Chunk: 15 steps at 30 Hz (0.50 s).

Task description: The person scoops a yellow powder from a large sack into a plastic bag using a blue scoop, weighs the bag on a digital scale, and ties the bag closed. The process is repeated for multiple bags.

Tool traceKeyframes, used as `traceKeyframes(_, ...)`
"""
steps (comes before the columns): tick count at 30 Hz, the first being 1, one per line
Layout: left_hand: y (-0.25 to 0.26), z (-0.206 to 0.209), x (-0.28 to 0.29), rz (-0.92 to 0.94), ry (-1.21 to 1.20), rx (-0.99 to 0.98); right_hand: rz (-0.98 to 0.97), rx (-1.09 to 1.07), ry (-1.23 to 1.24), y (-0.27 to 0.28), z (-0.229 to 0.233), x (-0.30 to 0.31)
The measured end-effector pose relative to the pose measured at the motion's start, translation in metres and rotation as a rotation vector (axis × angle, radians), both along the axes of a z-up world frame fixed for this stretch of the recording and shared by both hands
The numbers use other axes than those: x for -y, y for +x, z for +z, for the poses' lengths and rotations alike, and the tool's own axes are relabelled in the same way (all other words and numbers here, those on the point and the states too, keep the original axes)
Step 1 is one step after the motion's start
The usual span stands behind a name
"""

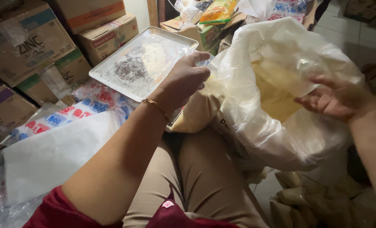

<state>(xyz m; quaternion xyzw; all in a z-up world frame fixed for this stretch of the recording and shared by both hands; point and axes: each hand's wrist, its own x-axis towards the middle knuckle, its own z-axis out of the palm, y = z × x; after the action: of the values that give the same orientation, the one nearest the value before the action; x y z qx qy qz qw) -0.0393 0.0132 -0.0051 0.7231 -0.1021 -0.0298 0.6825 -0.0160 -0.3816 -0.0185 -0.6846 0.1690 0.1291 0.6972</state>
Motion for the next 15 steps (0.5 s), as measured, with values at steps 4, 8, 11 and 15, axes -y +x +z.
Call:
traceKeyframes(4, 0.0, -0.003, 0.001, -0.001, -0.001, 0.002, -0.136, -0.088, -0.441, -0.018, 0.013, -0.049)
traceKeyframes(8, 0.001, -0.003, 0.001, -0.016, -0.001, 0.002, 0.174, 0.278, -1.253, -0.023, 0.042, -0.088)
traceKeyframes(11, 0.002, -0.003, 0.001, -0.015, 0.021, 0.006, 0.397, 0.513, -1.022, -0.017, 0.048, -0.125)
traceKeyframes(15, 0.001, -0.006, 0.0, -0.012, 0.014, 0.041, 0.87, 0.841, -1.201, 0.0, 0.046, -0.171)
